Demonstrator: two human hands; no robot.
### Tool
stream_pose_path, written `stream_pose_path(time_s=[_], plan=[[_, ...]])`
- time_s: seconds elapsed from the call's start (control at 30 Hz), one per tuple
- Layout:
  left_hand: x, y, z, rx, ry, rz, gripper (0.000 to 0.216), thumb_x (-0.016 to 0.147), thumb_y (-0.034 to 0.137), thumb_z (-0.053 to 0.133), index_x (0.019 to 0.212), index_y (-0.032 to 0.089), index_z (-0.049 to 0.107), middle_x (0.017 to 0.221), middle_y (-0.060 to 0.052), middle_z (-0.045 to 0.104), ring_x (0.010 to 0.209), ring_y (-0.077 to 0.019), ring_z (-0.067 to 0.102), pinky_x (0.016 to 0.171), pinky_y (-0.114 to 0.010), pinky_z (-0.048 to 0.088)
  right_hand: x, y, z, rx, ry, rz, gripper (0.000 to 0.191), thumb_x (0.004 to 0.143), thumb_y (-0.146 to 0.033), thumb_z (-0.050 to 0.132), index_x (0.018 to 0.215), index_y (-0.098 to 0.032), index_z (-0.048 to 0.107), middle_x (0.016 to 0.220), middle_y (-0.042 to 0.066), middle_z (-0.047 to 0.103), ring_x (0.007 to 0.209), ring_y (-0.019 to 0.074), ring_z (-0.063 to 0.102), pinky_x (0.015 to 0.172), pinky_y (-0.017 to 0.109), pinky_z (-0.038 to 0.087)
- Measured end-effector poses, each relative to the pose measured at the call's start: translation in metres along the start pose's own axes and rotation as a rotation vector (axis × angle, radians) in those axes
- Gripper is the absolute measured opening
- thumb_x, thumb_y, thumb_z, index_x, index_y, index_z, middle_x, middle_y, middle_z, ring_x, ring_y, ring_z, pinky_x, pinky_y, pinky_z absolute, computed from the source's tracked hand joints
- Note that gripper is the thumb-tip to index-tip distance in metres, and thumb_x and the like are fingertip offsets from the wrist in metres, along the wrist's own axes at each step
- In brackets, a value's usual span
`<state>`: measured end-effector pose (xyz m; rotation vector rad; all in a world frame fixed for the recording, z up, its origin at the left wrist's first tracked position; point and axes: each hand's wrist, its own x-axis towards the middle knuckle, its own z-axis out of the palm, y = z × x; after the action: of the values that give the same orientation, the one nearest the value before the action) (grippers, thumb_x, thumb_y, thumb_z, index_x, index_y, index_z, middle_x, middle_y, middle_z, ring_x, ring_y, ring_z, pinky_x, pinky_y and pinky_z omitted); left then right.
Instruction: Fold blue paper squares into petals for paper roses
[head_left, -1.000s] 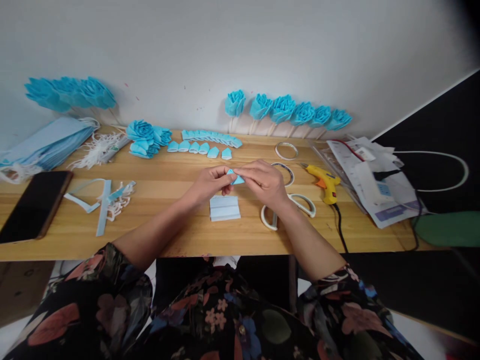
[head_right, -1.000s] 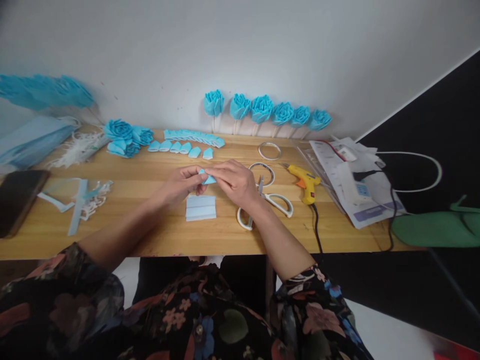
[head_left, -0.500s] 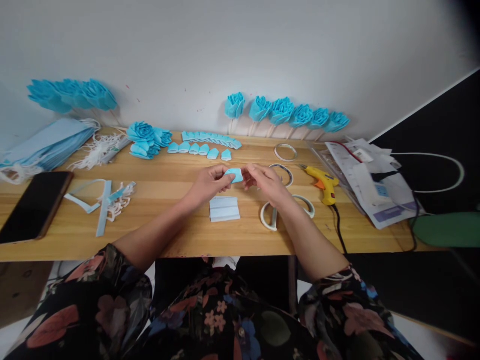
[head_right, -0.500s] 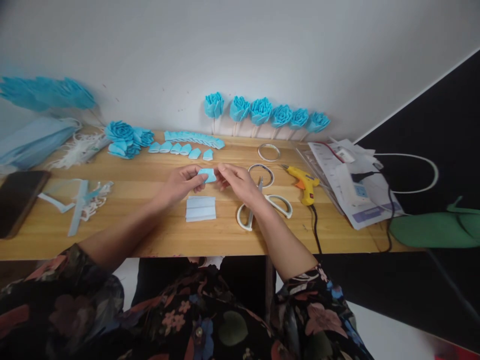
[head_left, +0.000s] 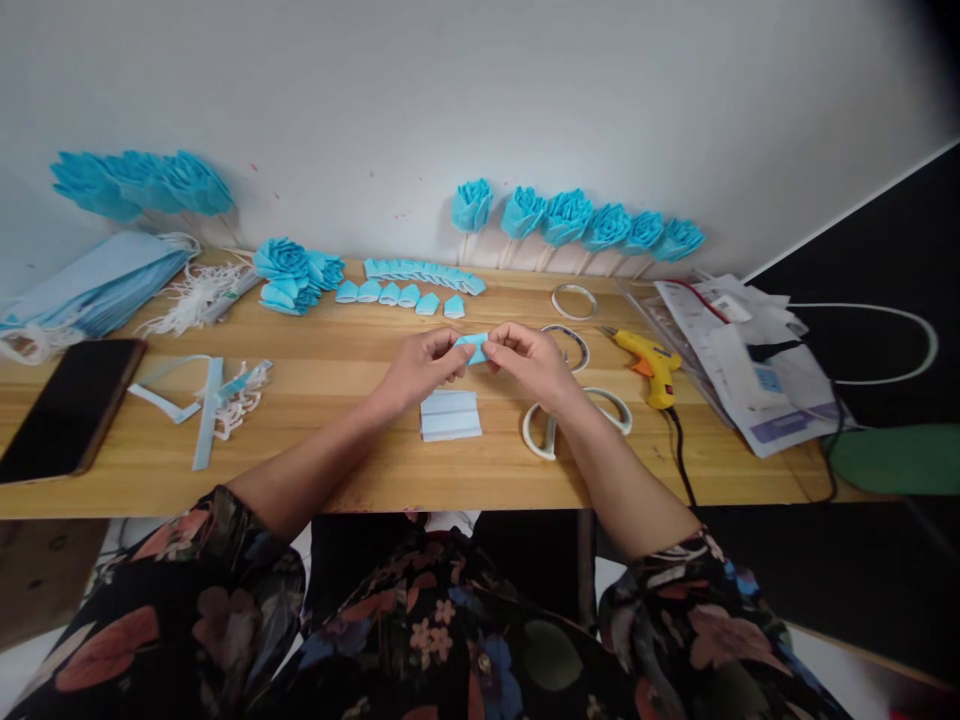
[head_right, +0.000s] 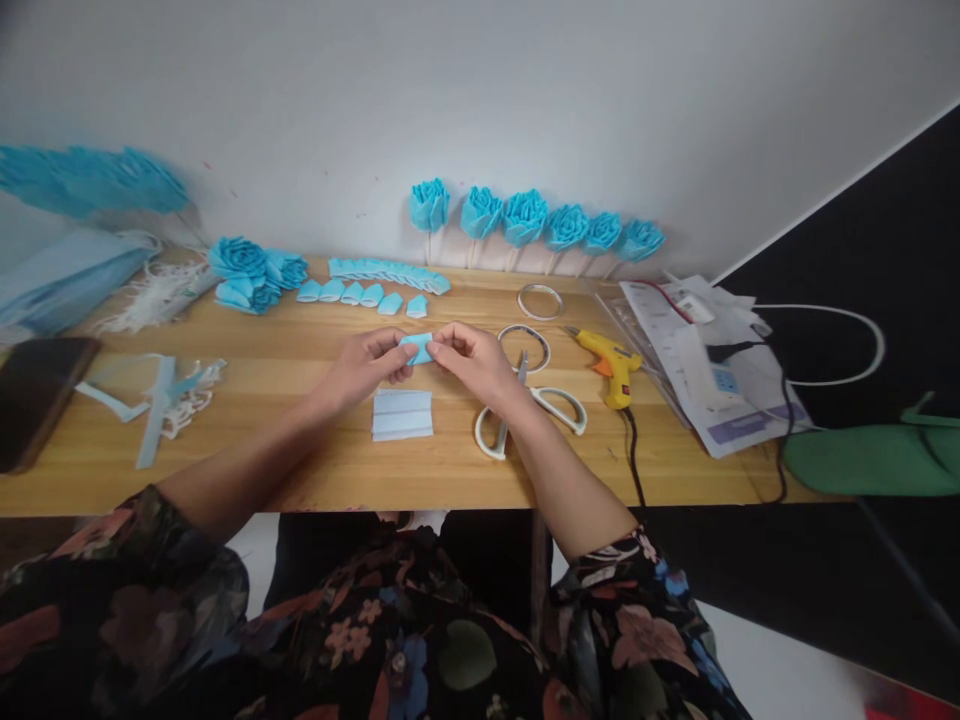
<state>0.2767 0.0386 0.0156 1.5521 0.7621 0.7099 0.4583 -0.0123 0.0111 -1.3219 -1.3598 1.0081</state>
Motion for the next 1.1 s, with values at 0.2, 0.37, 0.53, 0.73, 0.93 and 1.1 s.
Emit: stream_pose_path(time_s=[0.2, 0.37, 0.53, 0.73, 0.93, 1.1], plan=[[0.0, 0.001, 0.0, 0.005, -0.014, 0.016, 0.016, 0.079, 0.03, 0.065, 0.073, 0.018, 0.055, 0.06, 0.005, 0.051, 0.054, -0.0075, 0.046, 0.053, -0.021, 0.038, 0.0, 0.0, 0.0, -0.021, -0.001, -0.004, 0.035, 0.078, -0.053, 0.071, 0.076, -0.02, 0.061, 0.064, -0.003, 0.056, 0.061, 0.0113, 0.048, 0.06, 0.026, 0.036], [-0.001, 0.0, 0.0, 0.002, -0.025, 0.009, 0.015, 0.08, 0.029, 0.063, 0.074, 0.017, 0.056, 0.062, 0.003, 0.055, 0.056, -0.0081, 0.048, 0.055, -0.021, 0.04, 0.0, 0.0, 0.0, -0.023, 0.013, -0.006, 0.034, 0.078, -0.052, 0.071, 0.076, -0.02, 0.062, 0.064, -0.003, 0.056, 0.061, 0.0114, 0.048, 0.059, 0.027, 0.036], [-0.002, 0.001, 0.0, 0.0, -0.006, 0.002, 0.018, 0.08, 0.033, 0.065, 0.075, 0.018, 0.057, 0.064, 0.003, 0.057, 0.057, -0.0087, 0.049, 0.056, -0.022, 0.041, 0.0, 0.001, 0.002, -0.041, 0.009, -0.018, 0.032, 0.079, -0.052, 0.07, 0.077, -0.02, 0.062, 0.065, -0.003, 0.057, 0.061, 0.0114, 0.048, 0.059, 0.026, 0.037], [0.001, -0.003, 0.0, -0.032, 0.029, -0.038, 0.014, 0.078, 0.028, 0.066, 0.074, 0.017, 0.058, 0.06, 0.003, 0.057, 0.054, -0.0079, 0.049, 0.055, -0.021, 0.041, 0.004, 0.001, -0.008, -0.103, 0.087, -0.107, 0.026, 0.082, -0.045, 0.069, 0.076, -0.02, 0.064, 0.067, -0.002, 0.059, 0.062, 0.0111, 0.05, 0.061, 0.026, 0.04], [0.002, -0.007, -0.001, -0.053, 0.081, -0.014, 0.014, 0.077, 0.029, 0.068, 0.077, 0.017, 0.06, 0.06, 0.002, 0.061, 0.052, -0.0081, 0.051, 0.053, -0.021, 0.041, -0.001, -0.006, -0.054, -0.085, 0.523, -0.211, 0.024, 0.085, -0.044, 0.068, 0.079, -0.021, 0.064, 0.072, 0.0, 0.063, 0.063, 0.0122, 0.056, 0.058, 0.026, 0.044], [0.0, -0.005, 0.0, -0.034, 0.101, -0.011, 0.015, 0.077, 0.028, 0.068, 0.072, 0.017, 0.06, 0.061, 0.001, 0.061, 0.054, -0.0087, 0.053, 0.053, -0.021, 0.042, -0.031, -0.007, -0.072, -0.252, 0.52, -0.134, 0.024, 0.085, -0.044, 0.067, 0.078, -0.021, 0.065, 0.071, 0.0, 0.065, 0.062, 0.0133, 0.056, 0.058, 0.027, 0.044]])
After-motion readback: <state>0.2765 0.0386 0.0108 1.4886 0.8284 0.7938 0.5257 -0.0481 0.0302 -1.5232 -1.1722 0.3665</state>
